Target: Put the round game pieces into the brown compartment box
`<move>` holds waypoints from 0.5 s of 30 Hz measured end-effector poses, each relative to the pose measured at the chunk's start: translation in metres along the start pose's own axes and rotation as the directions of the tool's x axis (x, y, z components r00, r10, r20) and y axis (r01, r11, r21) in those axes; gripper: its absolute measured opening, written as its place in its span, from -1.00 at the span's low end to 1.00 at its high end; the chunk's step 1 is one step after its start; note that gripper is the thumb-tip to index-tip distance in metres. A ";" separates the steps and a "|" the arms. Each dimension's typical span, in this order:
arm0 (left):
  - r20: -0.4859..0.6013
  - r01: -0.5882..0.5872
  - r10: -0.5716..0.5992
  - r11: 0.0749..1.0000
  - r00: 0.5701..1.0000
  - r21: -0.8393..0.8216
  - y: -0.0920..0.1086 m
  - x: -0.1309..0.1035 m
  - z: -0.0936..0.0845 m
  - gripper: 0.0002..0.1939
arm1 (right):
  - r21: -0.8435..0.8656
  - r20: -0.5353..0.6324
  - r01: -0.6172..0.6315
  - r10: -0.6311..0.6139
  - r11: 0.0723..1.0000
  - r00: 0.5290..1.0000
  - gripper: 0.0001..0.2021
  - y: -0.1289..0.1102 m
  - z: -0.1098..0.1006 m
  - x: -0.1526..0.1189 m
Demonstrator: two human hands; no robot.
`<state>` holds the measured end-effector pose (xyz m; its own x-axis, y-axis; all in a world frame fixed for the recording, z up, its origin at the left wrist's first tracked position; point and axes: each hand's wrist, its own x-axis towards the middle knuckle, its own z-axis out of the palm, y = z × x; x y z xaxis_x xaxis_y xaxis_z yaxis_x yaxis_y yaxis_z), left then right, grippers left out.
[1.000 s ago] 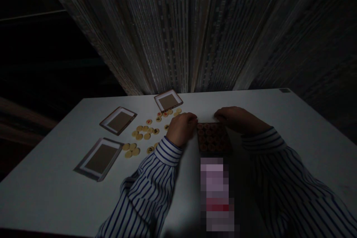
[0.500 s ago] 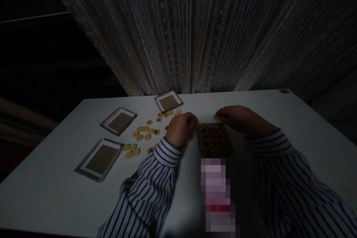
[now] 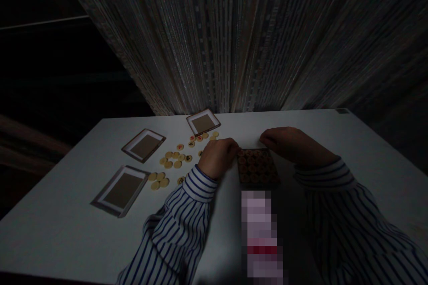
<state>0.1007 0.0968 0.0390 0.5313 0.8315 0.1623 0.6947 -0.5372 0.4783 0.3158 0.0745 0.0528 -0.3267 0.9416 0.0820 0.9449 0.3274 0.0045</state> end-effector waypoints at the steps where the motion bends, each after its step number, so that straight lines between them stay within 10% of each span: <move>1: 0.006 -0.002 0.002 1.000 1.000 0.006 0.001 0.000 -0.001 -0.79 | 0.000 0.001 0.001 -0.001 1.000 1.000 -0.70 0.000 0.000 0.000; 15: -0.080 -0.024 0.022 0.999 0.997 -0.021 -0.002 -0.002 -0.010 -0.78 | 0.076 -0.161 0.013 -0.001 0.997 0.987 -0.73 -0.008 -0.010 -0.006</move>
<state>0.0934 0.0972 0.0465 0.5061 0.8281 0.2410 0.6715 -0.5537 0.4924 0.3106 0.0656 0.0623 -0.3195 0.9164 0.2412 0.9360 0.3448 -0.0704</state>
